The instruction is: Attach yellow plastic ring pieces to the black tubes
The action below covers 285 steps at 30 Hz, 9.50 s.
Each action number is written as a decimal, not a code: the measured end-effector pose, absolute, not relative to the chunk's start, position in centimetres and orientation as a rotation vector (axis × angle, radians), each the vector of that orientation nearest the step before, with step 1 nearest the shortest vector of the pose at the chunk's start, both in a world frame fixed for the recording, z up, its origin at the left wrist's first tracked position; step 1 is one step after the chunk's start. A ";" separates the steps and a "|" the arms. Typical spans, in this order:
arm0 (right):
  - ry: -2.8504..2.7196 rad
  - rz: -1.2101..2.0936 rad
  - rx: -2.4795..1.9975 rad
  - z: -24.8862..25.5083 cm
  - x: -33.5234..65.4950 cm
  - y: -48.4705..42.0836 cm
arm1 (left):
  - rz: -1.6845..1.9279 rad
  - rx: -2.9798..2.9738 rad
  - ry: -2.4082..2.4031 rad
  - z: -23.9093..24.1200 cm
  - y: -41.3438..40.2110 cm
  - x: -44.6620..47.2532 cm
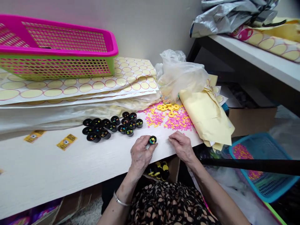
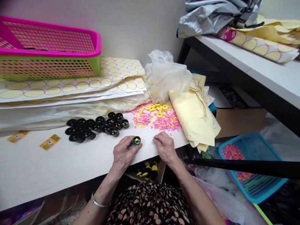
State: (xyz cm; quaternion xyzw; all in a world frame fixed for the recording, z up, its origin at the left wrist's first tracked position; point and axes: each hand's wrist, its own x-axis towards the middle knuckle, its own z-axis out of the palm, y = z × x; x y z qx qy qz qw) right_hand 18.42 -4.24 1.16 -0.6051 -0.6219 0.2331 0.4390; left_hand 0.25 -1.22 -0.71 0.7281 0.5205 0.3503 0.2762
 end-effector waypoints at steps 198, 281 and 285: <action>-0.843 1.867 -0.826 4.2 16.8 -8.7 | 1.246 1.996 0.661 4.7 -4.5 -0.6; -2.222 0.756 -1.672 2.0 13.8 1.1 | 0.830 1.950 1.622 0.3 -1.5 -1.4; -2.282 0.616 -1.772 2.1 14.0 0.3 | 0.819 1.932 1.633 0.5 -1.5 -1.5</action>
